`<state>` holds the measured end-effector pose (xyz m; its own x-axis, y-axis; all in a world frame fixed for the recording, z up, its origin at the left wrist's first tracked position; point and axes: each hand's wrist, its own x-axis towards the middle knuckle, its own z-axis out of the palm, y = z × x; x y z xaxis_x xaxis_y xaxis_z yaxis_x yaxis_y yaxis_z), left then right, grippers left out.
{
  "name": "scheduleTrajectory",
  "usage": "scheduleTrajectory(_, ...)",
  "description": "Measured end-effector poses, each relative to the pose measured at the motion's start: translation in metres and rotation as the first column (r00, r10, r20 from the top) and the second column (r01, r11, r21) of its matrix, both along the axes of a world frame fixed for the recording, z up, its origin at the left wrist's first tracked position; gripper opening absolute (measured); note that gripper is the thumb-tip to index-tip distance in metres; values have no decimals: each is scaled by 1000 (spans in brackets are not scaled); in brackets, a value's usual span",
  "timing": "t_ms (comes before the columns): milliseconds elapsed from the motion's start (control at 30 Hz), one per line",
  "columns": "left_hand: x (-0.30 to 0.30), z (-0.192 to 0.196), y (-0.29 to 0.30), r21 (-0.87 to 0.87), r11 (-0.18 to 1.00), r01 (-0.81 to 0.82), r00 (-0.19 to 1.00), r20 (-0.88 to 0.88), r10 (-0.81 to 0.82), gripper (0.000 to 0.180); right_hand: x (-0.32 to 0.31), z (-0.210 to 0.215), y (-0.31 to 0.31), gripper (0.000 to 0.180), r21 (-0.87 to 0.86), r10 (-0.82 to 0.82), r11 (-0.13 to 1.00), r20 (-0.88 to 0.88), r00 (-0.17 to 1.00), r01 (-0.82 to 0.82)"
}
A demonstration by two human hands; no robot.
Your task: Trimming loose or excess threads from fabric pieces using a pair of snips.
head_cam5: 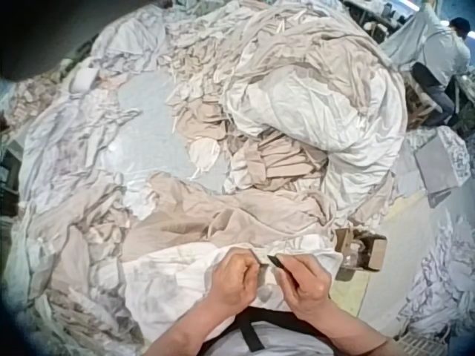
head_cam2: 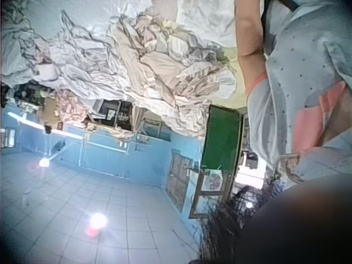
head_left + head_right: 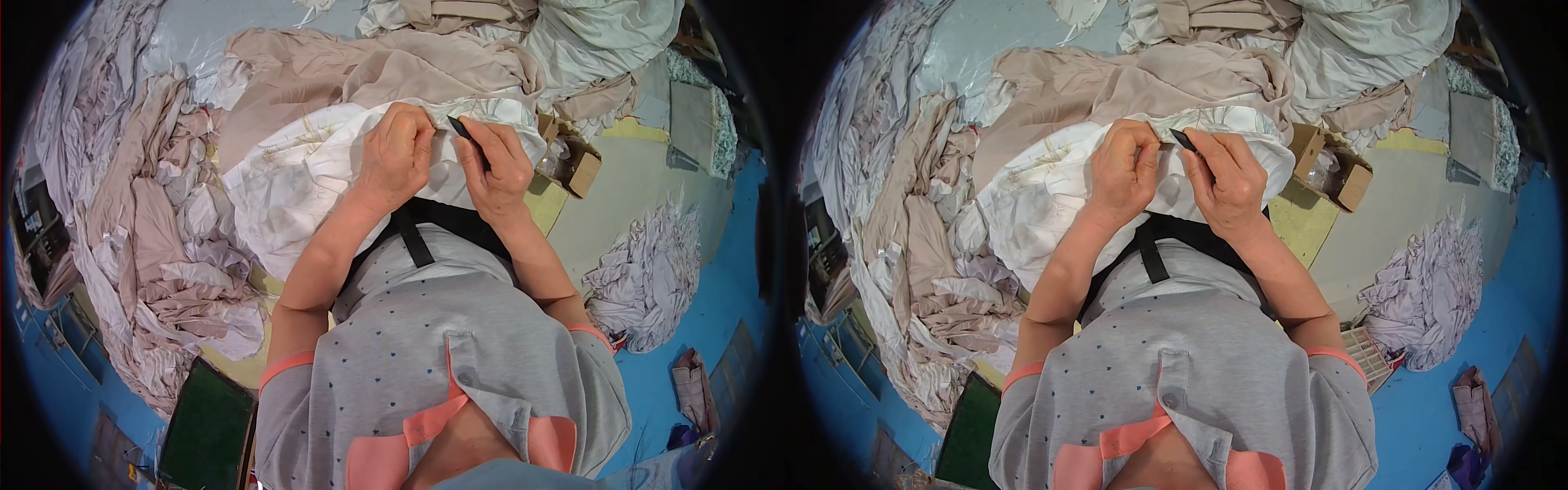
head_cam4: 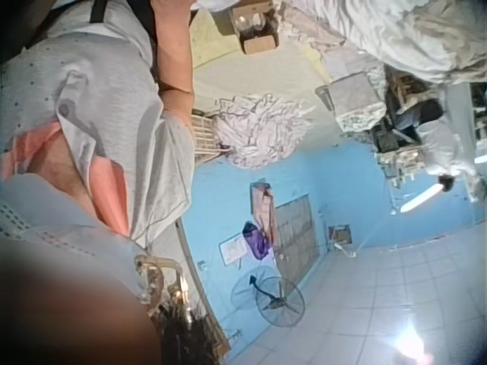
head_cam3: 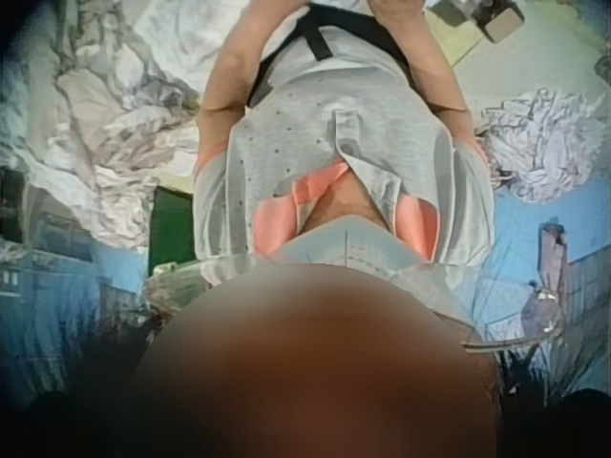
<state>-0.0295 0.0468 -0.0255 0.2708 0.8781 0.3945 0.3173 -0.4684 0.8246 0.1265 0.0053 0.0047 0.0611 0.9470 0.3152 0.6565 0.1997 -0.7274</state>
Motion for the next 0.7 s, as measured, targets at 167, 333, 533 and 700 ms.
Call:
scheduleTrajectory(167,-2,1,-2,-62,997,-39,997,67,43,15,1,4,0,28,-3,8,1000,-13,1000,-8)
scheduleTrajectory(333,-5,3,-2,-161,986,-44,988,140,67,12,1,5,-1,30,-25,71,997,25,997,-70)
scheduleTrajectory(533,-6,1,-2,-147,989,-34,990,133,54,13,0,8,1,31,-35,93,995,77,993,-90)
scheduleTrajectory(700,-6,2,-2,-82,996,-24,993,117,33,15,-3,3,3,32,-10,92,996,83,992,-92)
